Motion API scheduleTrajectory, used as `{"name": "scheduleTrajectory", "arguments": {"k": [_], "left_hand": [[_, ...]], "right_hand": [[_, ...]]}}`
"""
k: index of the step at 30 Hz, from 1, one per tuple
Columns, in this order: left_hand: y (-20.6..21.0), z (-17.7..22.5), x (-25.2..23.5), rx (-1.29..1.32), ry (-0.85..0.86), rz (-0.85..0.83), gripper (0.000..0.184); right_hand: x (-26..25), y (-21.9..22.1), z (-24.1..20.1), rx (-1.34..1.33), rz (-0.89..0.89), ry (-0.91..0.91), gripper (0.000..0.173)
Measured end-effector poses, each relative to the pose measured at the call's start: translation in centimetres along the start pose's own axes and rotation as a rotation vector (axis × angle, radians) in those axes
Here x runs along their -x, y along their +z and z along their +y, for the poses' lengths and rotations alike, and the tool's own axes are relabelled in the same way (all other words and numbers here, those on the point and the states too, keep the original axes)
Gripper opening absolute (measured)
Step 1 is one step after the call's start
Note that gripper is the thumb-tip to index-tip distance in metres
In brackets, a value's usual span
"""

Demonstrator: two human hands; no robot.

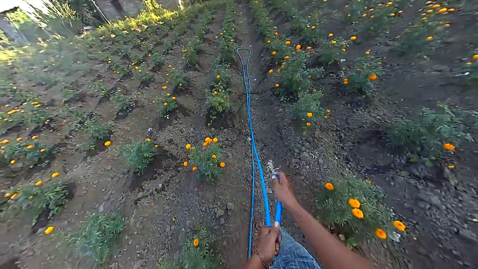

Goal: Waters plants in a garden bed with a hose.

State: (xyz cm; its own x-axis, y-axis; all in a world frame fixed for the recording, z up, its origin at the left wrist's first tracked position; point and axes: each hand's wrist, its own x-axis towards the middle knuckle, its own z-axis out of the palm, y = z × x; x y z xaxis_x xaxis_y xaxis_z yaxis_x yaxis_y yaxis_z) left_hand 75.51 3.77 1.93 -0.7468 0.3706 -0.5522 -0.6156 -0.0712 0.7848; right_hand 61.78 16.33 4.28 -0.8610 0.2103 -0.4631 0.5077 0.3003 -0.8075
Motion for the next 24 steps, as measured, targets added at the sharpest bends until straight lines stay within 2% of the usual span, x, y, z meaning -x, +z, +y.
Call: {"name": "scheduleTrajectory", "arguments": {"k": [8,17,20,24], "left_hand": [[3.4,-4.6,8.7,0.216,-0.17,0.083,0.053],[8.4,-15.2,21.1,0.324,-0.288,0.055,0.052],[9.2,-17.4,24.8,0.429,-0.354,0.056,0.053],[9.1,-18.6,29.3,0.547,-0.355,0.097,0.053]], "right_hand": [[8.5,1.2,2.3,0.26,-0.171,0.001,0.04],[22.4,0.9,12.4,0.322,-0.235,0.07,0.04],[26.0,2.0,14.6,0.369,-0.276,0.093,0.041],[29.8,4.6,15.2,0.452,-0.354,0.073,0.04]]}}
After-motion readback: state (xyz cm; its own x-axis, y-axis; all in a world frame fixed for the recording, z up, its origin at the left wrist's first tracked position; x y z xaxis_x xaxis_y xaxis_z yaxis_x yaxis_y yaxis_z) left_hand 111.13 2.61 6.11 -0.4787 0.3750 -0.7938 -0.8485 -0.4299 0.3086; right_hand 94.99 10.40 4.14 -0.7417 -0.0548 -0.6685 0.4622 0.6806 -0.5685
